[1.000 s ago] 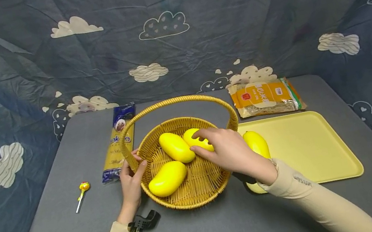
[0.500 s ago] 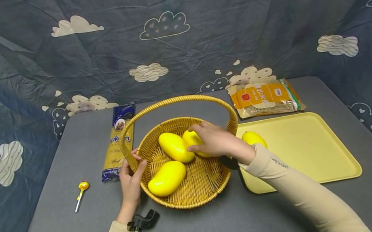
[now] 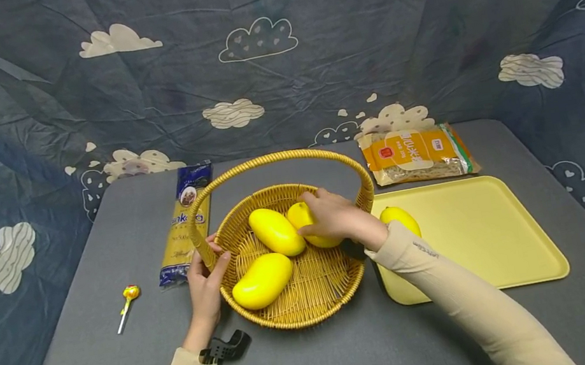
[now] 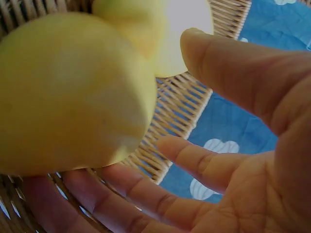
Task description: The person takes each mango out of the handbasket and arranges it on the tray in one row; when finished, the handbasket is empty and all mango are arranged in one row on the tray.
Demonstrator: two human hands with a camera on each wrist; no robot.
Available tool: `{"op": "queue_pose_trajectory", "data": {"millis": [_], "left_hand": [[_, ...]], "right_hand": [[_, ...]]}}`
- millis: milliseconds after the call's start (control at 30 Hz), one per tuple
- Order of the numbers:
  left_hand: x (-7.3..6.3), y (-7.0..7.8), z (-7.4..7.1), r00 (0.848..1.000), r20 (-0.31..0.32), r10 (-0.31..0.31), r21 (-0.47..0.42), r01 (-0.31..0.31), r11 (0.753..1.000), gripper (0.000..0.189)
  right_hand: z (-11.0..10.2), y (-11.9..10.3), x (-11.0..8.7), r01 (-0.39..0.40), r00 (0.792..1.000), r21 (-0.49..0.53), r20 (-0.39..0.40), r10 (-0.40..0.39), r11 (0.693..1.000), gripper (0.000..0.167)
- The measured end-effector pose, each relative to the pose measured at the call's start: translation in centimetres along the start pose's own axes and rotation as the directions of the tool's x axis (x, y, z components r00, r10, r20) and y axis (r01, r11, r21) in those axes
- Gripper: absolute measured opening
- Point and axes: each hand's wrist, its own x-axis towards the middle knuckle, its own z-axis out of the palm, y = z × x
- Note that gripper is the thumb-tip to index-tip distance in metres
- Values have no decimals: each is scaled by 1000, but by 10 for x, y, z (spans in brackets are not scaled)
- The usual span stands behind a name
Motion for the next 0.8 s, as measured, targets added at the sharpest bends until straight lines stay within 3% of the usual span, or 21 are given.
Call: {"op": "queue_pose_trajectory", "data": {"millis": [333,800], "left_hand": [[1,-1,-1,1000,0,1,-2,-1,1000,19],[0,0,-1,1000,6,-9,1,9,1000,19]], "right_hand": [[5,1,7,-12,1000,-88,-6,11,996,66],[7,3,6,24,1000,-97,-1,-25,995,69]]}}
